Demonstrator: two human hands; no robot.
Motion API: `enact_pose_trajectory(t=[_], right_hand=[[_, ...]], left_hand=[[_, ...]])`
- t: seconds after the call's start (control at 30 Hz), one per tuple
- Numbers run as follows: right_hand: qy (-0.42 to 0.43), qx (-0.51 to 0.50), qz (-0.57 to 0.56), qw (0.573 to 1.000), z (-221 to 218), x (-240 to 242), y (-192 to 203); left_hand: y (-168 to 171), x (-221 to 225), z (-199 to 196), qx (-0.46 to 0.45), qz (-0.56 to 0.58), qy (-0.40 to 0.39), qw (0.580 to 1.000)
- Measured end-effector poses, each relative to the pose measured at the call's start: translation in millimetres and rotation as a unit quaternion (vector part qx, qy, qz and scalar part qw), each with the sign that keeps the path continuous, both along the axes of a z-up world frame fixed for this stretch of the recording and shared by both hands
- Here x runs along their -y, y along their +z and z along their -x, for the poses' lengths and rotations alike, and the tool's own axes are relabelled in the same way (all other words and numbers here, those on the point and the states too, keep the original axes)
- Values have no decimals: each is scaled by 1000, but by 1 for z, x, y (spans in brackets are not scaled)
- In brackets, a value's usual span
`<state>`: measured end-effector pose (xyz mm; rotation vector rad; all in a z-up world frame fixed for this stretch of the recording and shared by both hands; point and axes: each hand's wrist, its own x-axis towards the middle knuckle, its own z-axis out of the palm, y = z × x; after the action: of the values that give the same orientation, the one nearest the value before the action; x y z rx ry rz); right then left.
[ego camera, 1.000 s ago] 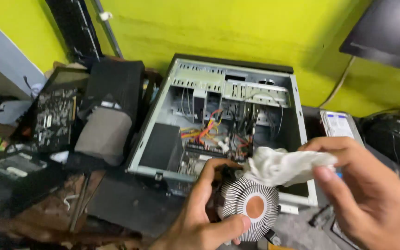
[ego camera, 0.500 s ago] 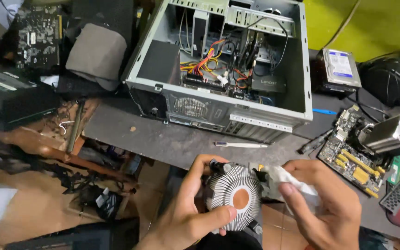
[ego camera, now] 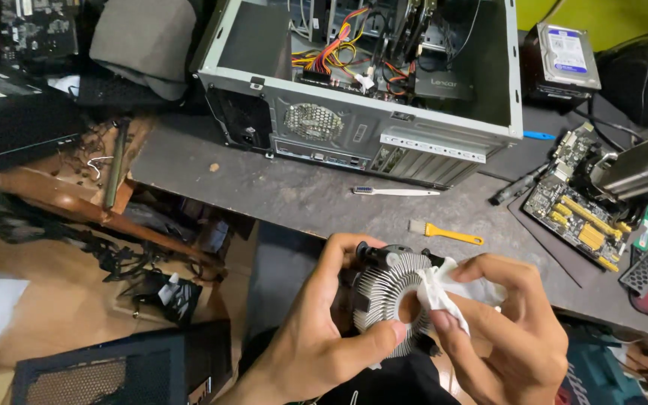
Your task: Cleaning a CPU cooler and inspecting the internal components of a desktop computer
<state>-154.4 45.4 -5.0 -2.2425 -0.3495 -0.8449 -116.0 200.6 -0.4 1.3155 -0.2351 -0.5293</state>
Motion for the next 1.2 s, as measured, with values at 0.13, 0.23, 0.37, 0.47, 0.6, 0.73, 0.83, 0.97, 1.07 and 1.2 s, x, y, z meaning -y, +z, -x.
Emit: enact_pose_trajectory(t=[0.13, 0.23, 0.37, 0.47, 0.6, 0.73, 0.83, 0.97, 1.07, 1.2], right_hand=[[13, -20, -15, 1000, 1, -2, -5], [9, -38, -15, 999, 1, -1, -10], [37, -76, -37, 996, 1, 0, -10], [52, -83, -40, 994, 0, -1, -8], [74, -93, -43, 992, -2, 1, -10], [121, -79, -11, 989, -6, 3, -6], [137, -99, -2, 986, -8, 9, -7], [135, -122, -92, 979, -9, 15, -17], [91, -155, -255, 950, -11, 24, -27], [66, -199, -392, 896, -8, 27, -21]], left_hand=[[6, 1, 1, 9, -68, 16, 998], [9, 1, 1, 16, -64, 5, 998], [15, -2, 1, -9, -152, -20, 988], [14, -3, 0, -16, -168, -32, 985], [9, -3, 0, -12, -164, -32, 986], [10, -2, -2, -15, -183, -39, 982], [7, -2, -1, -42, -166, -41, 984], [3, -5, -1, 50, -147, -32, 987], [5, -7, -3, 42, -117, -41, 991], [-2, -10, -3, 58, -92, -33, 994]])
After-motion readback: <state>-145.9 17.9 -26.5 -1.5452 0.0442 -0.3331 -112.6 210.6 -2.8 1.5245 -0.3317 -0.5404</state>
